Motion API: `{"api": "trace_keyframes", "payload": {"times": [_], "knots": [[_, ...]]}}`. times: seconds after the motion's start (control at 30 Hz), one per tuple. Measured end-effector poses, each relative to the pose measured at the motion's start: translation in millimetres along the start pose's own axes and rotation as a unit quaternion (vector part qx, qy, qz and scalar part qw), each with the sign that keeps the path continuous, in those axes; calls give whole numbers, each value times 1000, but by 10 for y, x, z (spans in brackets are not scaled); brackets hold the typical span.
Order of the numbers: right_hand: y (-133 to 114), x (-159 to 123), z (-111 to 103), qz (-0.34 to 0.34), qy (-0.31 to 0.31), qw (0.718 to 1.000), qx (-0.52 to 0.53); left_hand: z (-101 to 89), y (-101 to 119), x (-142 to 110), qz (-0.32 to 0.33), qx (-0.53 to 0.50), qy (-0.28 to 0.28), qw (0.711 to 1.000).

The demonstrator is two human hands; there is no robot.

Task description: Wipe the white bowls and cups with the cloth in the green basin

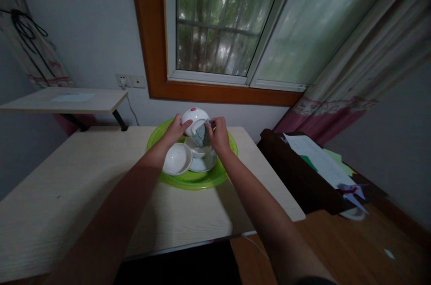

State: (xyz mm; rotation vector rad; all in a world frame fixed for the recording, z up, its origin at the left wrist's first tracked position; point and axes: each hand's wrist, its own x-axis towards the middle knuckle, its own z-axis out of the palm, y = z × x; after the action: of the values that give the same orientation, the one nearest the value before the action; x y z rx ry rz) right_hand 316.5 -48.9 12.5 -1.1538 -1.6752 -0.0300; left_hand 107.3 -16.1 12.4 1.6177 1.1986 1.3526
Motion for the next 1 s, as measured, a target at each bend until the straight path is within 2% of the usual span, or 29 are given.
{"api": "trace_keyframes", "payload": {"times": [0.1,0.2,0.3,0.43,0.67,0.87,1.0], "knots": [[0,22,-27,23,42,999,7,-16,23,-14,20,33,1,999],[46,37,-26,37,67,997,18,-28,55,-42,38,28,-21,999],[88,29,0,33,39,998,32,-28,78,-65,45,11,-32,998],[91,-17,41,24,-16,998,56,-12,97,-73,18,-5,-22,1000],[98,-72,104,44,-73,990,112,11,125,-113,-3,-73,-38,997],[208,-78,162,81,-82,978,174,-3,204,-176,-19,-83,-60,995],[265,-75,191,84,-66,981,163,-2,218,-183,-28,-80,-69,994]]}}
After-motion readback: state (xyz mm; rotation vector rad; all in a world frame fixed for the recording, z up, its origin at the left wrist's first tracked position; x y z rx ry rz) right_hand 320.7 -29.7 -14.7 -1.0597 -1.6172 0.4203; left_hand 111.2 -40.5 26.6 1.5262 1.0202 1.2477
